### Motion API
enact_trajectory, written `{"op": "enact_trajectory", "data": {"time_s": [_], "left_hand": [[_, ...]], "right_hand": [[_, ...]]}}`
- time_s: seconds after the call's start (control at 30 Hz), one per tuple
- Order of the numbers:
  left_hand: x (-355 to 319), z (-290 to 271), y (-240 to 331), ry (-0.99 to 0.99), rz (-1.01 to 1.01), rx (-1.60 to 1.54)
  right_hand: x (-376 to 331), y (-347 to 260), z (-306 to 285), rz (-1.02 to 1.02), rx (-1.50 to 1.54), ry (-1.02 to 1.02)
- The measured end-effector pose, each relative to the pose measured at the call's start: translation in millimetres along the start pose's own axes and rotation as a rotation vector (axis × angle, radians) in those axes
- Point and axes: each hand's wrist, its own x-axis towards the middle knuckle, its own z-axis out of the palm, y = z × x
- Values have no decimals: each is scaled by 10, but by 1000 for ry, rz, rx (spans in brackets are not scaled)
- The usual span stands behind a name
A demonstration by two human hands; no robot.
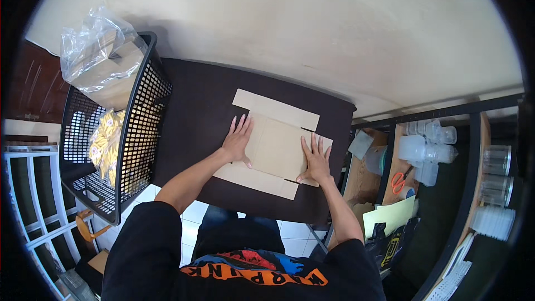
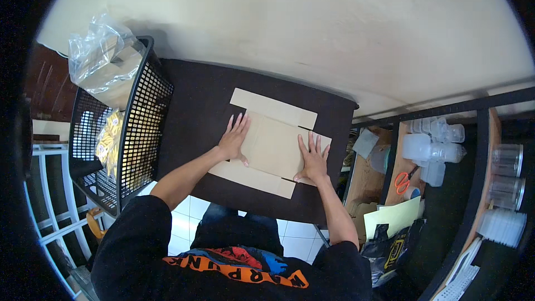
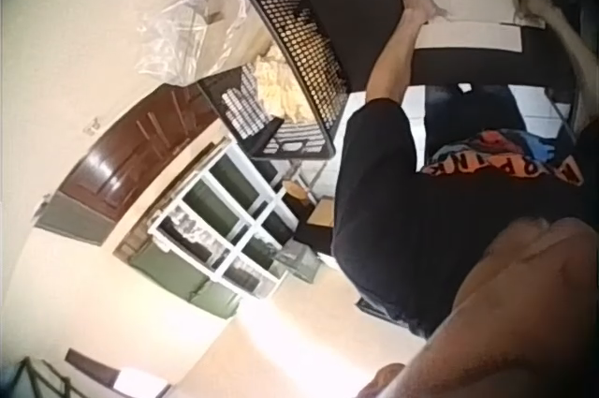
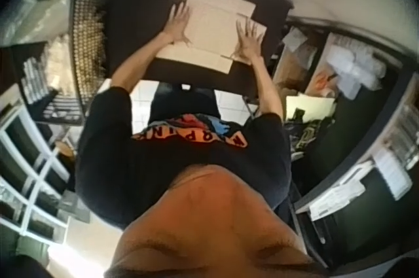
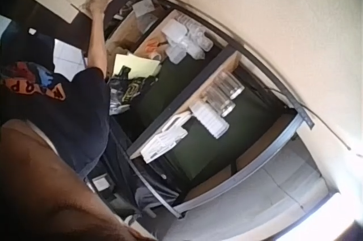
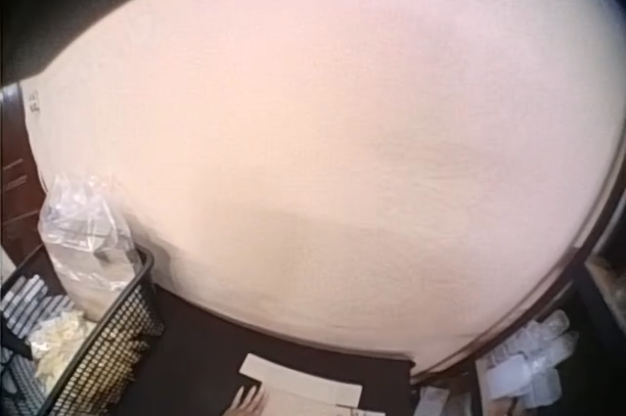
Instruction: The recorder takes a flat piece of cardboard and folds it into an assembled box.
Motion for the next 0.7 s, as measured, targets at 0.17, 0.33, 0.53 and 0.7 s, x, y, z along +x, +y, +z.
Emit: {"op": "enact_trajectory", "data": {"time_s": [0.17, 0.33, 0.53, 0.7], "left_hand": [[-494, 295, 110, 178, 27, -93], [-1045, 597, 199, 341, -11, 17], [-1715, 761, 756, 280, -208, -3], [-2316, 591, 639, 346, -247, -132]], "right_hand": [[-265, 7, 104, 13, 28, 51], [-446, -247, 224, 36, 41, 129], [-623, -449, 169, 102, 20, 124], [-996, -784, 161, 170, 8, 92]]}}
